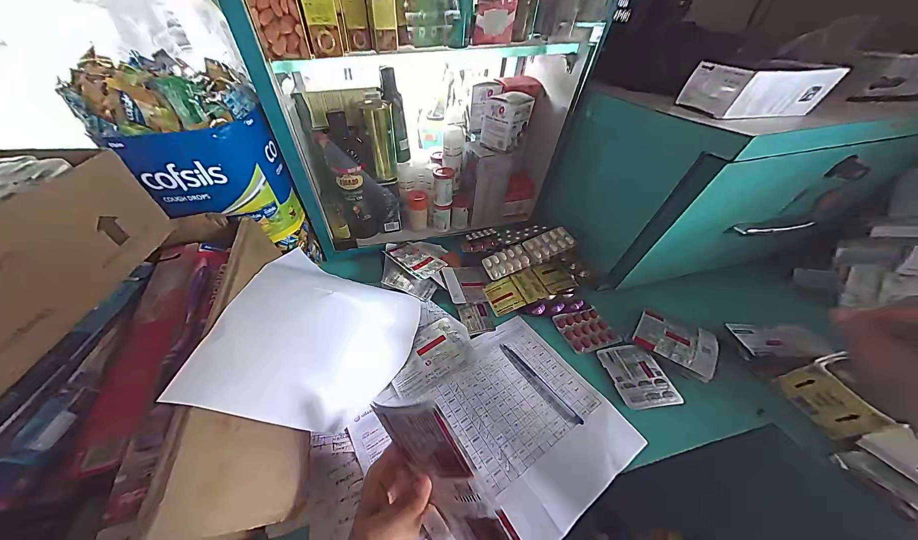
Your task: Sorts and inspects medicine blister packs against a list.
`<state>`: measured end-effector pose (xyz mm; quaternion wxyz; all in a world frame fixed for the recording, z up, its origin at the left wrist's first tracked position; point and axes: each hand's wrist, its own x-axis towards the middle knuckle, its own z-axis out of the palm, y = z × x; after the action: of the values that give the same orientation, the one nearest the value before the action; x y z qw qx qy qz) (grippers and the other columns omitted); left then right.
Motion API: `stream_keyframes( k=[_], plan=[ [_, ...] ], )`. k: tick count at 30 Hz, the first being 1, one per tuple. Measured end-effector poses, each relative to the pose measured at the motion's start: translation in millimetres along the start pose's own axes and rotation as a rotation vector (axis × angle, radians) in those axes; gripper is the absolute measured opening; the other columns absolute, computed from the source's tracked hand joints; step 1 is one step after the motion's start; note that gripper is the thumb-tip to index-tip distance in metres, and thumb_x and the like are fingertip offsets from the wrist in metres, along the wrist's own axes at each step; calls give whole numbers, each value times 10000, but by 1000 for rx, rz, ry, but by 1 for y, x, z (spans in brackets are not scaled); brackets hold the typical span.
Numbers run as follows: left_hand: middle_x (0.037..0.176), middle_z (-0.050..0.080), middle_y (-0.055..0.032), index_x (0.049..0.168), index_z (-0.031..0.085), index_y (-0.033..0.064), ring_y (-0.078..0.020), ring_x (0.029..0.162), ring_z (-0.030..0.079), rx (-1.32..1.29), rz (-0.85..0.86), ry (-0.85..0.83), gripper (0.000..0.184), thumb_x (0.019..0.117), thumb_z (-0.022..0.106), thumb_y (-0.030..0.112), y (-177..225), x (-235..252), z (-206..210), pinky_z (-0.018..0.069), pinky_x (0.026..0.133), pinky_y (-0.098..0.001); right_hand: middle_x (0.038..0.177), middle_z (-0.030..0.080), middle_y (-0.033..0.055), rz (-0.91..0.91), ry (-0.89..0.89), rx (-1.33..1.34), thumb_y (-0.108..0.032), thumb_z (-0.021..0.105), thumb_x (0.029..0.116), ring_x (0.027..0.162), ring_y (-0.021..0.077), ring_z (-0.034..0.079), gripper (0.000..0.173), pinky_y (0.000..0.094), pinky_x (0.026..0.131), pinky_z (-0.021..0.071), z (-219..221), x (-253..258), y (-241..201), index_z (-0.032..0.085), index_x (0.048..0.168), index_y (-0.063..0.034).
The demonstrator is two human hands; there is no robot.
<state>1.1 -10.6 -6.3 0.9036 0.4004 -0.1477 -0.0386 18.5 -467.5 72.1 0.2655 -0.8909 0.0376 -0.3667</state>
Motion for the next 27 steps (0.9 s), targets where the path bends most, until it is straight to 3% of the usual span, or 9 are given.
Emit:
stream_keyframes(
  k=[3,5,7,10,14,17,21,24,27],
  plan=[
    [1249,699,5,1257,692,247,-142,1178,652,61,16,-304,279,1016,595,348,-8,5,-8,529,1020,-326,914,723,-212,-58,-425,617,-378,742,862,783,-91,655,93,115,668,553,45,-22,-97,737,941,-329],
    [1328,667,-26,1306,664,225,-174,1269,601,165,17,-385,339,1029,563,392,-11,9,-9,482,1080,-350,822,718,-214,-34,-797,901,-293,752,852,672,-118,630,50,85,567,516,82,-39,-132,712,881,-304],
    [1341,663,39,1334,644,228,-78,1255,596,260,-21,-391,343,1036,553,374,-9,8,-7,485,1064,-286,706,692,-158,61,-1022,1039,-149,748,849,561,-99,586,106,95,482,464,112,-55,-158,673,809,-212],
    [1168,686,201,1224,687,280,104,1047,614,408,-52,-281,227,1020,587,276,-1,2,3,515,913,-140,632,623,-42,-235,-765,742,-143,732,770,532,-40,540,95,133,478,414,140,-71,-182,666,777,-75],
    [1079,734,173,1146,740,267,81,986,658,391,-36,-149,197,968,657,263,-1,-2,6,546,879,-158,741,636,51,-670,-359,405,-134,646,817,575,122,602,72,256,435,428,151,-70,-197,676,798,-72],
    [1024,758,147,1091,776,252,62,943,686,347,-23,-33,176,934,698,263,-1,-8,9,569,856,-169,803,660,59,-696,-374,450,-121,653,834,602,107,601,70,234,453,432,154,-65,-202,702,805,-80],
    [918,775,109,981,800,255,25,852,714,290,63,244,134,865,760,203,-2,-14,16,598,785,-194,891,700,65,-448,-623,747,-103,652,888,714,10,620,103,113,598,484,158,-65,-204,716,888,-23],
    [1046,775,46,1083,793,207,-20,944,724,-173,98,68,188,919,703,227,-3,-15,-1,582,819,-182,1055,730,-53,160,-1054,1414,-176,556,1034,987,12,676,171,196,857,555,156,-66,-205,714,980,-139],
    [1075,735,-71,1119,744,52,-140,903,738,-759,-59,-112,216,921,680,110,-9,-9,-9,600,747,-227,771,673,-69,638,-1114,1953,-187,496,1001,807,45,680,272,246,856,568,156,-68,-209,723,853,-178]
  ],
)
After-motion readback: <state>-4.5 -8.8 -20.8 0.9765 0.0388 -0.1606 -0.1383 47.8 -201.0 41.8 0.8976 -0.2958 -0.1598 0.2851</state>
